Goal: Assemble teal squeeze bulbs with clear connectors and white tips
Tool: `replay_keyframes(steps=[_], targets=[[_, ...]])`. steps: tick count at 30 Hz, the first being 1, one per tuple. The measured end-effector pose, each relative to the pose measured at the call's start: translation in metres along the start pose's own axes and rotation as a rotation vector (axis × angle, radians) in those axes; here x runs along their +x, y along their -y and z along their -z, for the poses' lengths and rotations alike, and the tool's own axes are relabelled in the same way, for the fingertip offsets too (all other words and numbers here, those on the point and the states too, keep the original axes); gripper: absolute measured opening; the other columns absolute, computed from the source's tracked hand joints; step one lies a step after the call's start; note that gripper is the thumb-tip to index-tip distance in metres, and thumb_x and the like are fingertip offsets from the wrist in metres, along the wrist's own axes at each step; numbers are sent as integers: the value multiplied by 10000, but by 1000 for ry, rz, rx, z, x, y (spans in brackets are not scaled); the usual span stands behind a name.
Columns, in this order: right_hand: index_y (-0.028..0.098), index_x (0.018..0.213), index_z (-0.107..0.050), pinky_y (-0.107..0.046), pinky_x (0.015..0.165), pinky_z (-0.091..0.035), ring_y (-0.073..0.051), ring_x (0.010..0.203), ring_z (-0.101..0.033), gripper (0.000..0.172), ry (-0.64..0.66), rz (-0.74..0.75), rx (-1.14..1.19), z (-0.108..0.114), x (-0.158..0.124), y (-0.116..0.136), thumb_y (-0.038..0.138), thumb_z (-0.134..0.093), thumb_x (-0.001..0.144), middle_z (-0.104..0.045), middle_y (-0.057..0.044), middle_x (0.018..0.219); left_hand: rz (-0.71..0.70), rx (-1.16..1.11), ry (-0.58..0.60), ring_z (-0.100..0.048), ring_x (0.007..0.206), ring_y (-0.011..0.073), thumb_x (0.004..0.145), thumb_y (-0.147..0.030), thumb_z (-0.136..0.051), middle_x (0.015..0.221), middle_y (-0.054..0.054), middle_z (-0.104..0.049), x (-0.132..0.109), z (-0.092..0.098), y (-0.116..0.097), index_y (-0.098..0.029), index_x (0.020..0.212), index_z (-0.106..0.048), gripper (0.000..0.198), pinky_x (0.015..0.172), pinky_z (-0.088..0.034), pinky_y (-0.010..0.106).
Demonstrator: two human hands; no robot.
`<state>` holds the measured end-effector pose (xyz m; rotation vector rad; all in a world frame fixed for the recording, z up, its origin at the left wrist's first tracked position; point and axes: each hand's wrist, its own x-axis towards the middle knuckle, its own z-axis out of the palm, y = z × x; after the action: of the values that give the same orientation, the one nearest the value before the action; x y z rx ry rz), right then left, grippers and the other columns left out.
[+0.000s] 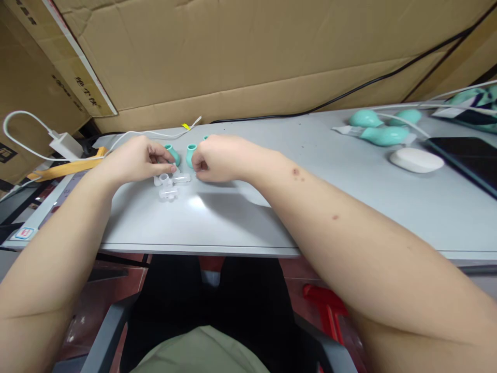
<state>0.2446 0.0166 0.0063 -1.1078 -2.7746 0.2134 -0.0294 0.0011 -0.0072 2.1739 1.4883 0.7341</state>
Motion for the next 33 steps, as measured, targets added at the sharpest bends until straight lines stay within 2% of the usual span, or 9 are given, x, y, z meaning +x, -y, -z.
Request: replay_keyframes(steps=[4,8,12,16,19,21,24,28,33], targets=[[261,964,-908,-412,683,-379,-224,748,-647,149,14,-6,-64,-1,0,-1,122,-853,967,-916,-24,971,-22,-4,-11,-636,583,203,882,-405,-942,735,26,-839,-2,1,-4,-291,847,-937,120,672,-487,374],[269,945,-895,-398,705,-388,-222,775,-681,180,-47,15,19,0,1,-5,93,-874,913,-899,-8,940,-19,-66,-77,-635,646,204,881,-413,-1000,730,25,-795,-4,2,-9,-267,845,-914,173,767,-538,388],[250,827,-818,-370,724,-465,-188,777,-708,223,-255,70,353,1,2,-7,50,-916,842,-818,24,840,-122,-159,-168,-716,784,213,914,-401,-1003,888,51,-859,-8,3,-18,-240,1051,-978,213,804,-579,364],[245,881,-888,-365,668,-519,-143,707,-681,139,-378,82,793,-3,7,-4,136,-974,893,-835,15,837,-290,-216,-109,-791,860,210,912,-347,-980,1083,74,-943,-12,2,-25,-237,1200,-1015,310,781,-613,326],[256,895,-917,-368,732,-646,-192,791,-796,170,-402,103,999,-9,12,-3,213,-1077,857,-899,-21,883,-282,-209,-142,-831,890,225,953,-366,-996,1077,58,-961,-11,0,-24,-262,1141,-1025,217,885,-657,345],[254,931,-930,-391,768,-714,-234,836,-844,298,-408,111,1088,-12,13,-3,337,-1183,798,-937,-49,945,-246,-226,-198,-861,950,245,990,-428,-1013,1097,52,-977,-11,0,-22,-291,1085,-1030,168,939,-678,360],[234,1003,-946,-409,830,-771,-257,880,-880,428,-403,95,1161,-12,12,-3,404,-1246,748,-952,-73,986,-220,-333,-240,-899,1060,280,936,-525,-1091,1127,53,-992,-11,-1,-22,-306,1038,-1033,249,983,-720,373],[228,990,-945,-398,873,-802,-266,938,-913,474,-394,93,1228,-12,13,-6,448,-1267,720,-947,-65,968,-173,-503,-221,-920,999,276,819,-620,-1173,1015,79,-974,-8,-3,-27,-243,1000,-1023,445,933,-766,367],[221,989,-943,-337,841,-798,-243,934,-916,523,-376,138,1331,-19,18,-11,499,-1269,688,-950,-58,963,-224,-629,-157,-927,885,253,727,-681,-1210,888,37,-933,-1,-8,-22,-265,958,-1021,512,841,-787,355]])
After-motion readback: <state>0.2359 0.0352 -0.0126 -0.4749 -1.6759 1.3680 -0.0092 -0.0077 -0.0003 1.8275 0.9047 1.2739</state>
